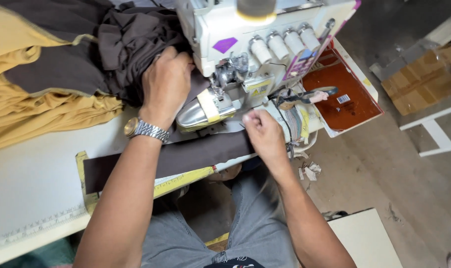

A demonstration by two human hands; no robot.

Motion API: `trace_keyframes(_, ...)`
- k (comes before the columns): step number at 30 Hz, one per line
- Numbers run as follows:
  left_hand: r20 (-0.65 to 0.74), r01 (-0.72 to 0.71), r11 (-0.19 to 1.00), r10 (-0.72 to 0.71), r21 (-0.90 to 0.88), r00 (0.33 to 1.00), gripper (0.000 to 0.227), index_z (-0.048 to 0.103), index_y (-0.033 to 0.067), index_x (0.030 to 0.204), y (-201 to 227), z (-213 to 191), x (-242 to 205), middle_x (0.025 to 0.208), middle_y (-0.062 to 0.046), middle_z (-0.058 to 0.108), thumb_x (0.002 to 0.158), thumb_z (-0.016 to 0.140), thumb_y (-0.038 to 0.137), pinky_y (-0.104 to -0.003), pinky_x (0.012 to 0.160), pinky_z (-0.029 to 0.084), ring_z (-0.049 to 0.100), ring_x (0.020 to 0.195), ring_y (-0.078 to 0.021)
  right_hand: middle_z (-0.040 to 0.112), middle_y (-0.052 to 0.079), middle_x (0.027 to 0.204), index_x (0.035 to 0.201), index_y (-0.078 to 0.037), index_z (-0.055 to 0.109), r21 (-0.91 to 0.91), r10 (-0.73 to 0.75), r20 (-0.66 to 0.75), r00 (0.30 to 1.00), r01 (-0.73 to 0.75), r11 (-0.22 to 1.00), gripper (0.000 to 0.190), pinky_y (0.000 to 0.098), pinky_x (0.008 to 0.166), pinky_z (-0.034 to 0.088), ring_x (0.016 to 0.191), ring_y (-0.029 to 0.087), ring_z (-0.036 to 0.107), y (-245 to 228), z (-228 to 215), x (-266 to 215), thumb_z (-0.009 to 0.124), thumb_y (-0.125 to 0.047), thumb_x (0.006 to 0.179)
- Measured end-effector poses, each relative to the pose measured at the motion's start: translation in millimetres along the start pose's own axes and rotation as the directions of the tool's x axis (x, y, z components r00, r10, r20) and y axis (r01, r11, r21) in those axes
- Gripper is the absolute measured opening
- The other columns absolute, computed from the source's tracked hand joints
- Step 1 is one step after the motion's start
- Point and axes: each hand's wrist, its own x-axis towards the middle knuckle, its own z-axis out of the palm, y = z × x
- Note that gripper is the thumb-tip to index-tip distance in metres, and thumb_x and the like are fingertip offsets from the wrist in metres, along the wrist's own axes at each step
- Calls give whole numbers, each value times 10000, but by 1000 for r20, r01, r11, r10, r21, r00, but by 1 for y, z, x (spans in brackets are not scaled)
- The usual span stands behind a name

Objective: A person is using a thread nipper to trim and separate pieces of brown fabric at a sewing workstation.

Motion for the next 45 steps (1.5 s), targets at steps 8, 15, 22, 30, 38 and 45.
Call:
trace_keyframes(8, -478, -197, 960, 80, -199, 875, 117, 661, -59, 1029, 49, -29, -65, 971, -191, 544, 974, 583, 8, -478, 767, 481, 573, 867, -374, 632, 101, 1270, 1055, -126, 712, -477, -324, -111, 940, 235, 847, 204, 504, 966, 412, 1189, 368, 512, 60, 19, -13, 646, -288, 950)
trace_keyframes(15, 1, 59, 984, -60, 168, 998, 591, 624, 97, 1335, 64, 11, -197, 1173, -131, 609, 858, 749, 423, -569, 1082, 397, 553, 1167, -306, 628, 65, 1004, 1115, -66, 593, 79, -228, -30, 973, 230, 970, 163, 301, 744, 527, 851, 167, 621, -20, -14, -58, 512, -95, 976)
trace_keyframes(22, -66, 286, 950, -280, 127, 958, 501, 736, 54, 1262, -49, -97, -219, 1195, -97, 766, 823, 579, -132, -479, 1073, 416, 701, 1073, -246, 731, 74, 1036, 1200, -28, 670, -52, -170, -216, 961, 163, 985, 183, 267, 857, 546, 943, 130, 678, 4, -79, -48, 667, -118, 1041)
trace_keyframes(30, 107, -317, -476, -673, -820, 732, 188, 752, 260, 1194, -51, -122, -236, 1145, 130, 694, 1079, 735, 111, -386, 1290, 458, 674, 1125, -34, 620, -54, 765, 1044, -104, 720, 293, 73, 143, 987, -113, 949, 132, 224, 660, 450, 686, 60, 551, 44, -25, -51, 651, -211, 1007)
trace_keyframes(38, 374, 411, 272, -179, -870, 910, 200, 687, 93, 1081, 87, -68, -154, 1012, -48, 737, 899, 754, 45, -258, 920, 532, 682, 958, -118, 709, 23, 790, 1035, -46, 724, 387, -153, 314, 937, 21, 922, 134, 244, 722, 528, 733, 72, 589, -30, -6, -69, 634, -140, 1002)
trace_keyframes(45, 413, 446, 331, -167, -832, 895, 94, 742, 79, 1010, 95, -66, -147, 830, -131, 740, 965, 689, 142, -361, 809, 559, 694, 860, -177, 684, 32, 614, 1023, -94, 737, 270, -184, 298, 937, 102, 957, 95, 307, 709, 551, 655, 86, 551, -30, -16, -74, 665, -138, 978)
